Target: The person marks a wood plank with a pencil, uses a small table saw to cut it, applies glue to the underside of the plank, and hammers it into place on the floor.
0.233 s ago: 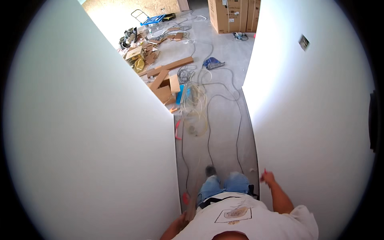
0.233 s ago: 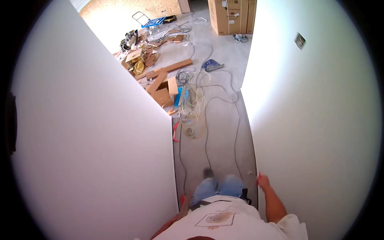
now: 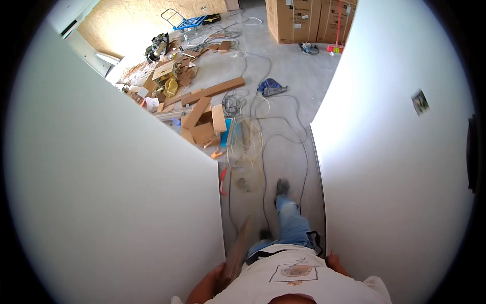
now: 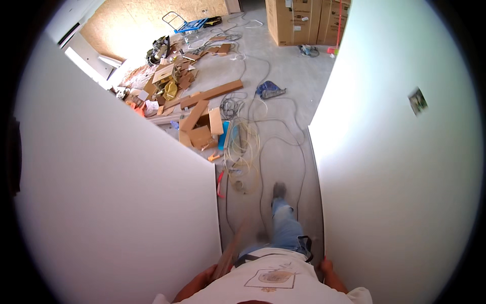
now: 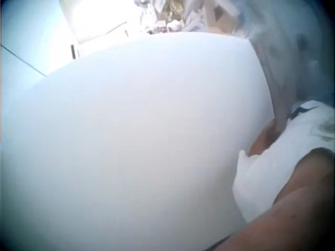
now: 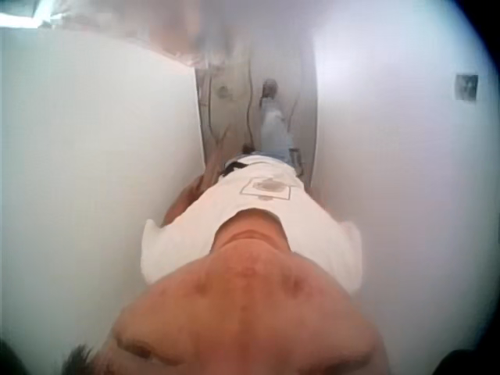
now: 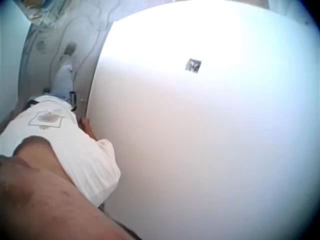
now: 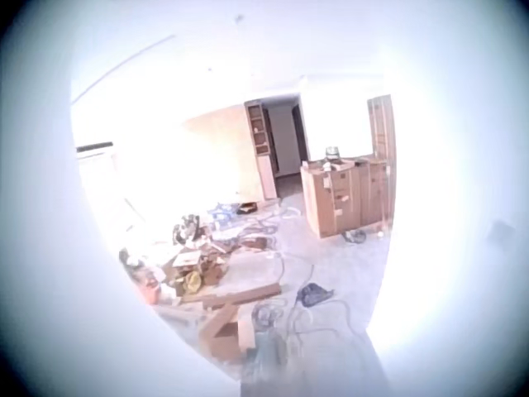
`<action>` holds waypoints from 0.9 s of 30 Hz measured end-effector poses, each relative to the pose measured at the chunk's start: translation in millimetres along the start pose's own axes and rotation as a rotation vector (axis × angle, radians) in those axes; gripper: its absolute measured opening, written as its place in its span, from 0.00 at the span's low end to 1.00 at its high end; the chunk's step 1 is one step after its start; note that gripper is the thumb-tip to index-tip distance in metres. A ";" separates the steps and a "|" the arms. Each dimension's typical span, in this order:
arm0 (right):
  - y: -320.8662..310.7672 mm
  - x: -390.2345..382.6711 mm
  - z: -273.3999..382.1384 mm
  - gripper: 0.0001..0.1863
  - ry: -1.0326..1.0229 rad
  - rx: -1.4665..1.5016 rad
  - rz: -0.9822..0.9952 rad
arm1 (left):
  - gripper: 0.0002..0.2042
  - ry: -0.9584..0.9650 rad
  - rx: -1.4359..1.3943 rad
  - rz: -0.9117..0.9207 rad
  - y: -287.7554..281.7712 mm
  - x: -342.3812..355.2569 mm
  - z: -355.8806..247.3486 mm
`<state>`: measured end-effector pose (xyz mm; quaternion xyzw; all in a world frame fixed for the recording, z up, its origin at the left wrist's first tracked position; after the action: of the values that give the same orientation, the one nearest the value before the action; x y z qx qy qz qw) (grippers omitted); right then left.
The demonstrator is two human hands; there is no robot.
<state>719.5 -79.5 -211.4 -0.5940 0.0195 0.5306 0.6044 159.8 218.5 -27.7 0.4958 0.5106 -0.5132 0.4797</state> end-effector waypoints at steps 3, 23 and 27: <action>21.4 56.0 -11.1 0.19 -0.101 -0.291 0.120 | 0.33 0.003 0.065 0.047 57.4 20.7 -117.8; -675.4 816.8 477.8 0.12 0.041 0.725 -0.370 | 0.34 0.025 0.141 0.119 322.8 105.8 -646.6; -667.5 866.0 450.8 0.18 0.119 0.404 -0.254 | 0.33 0.043 0.143 0.091 387.1 115.3 -770.7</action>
<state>1267.2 968.2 -179.8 -0.4891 0.0860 0.3996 0.7705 555.4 983.5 -151.7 0.5624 0.4598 -0.5154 0.4547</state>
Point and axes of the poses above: each hand's wrist, its own x-axis towards the middle knuckle, its own y-axis out of the palm, z = x × y, the point moved 5 cm from there along x, towards the middle knuckle, and after that the axes turned 11 degrees about -z, right-handed, at the moved point
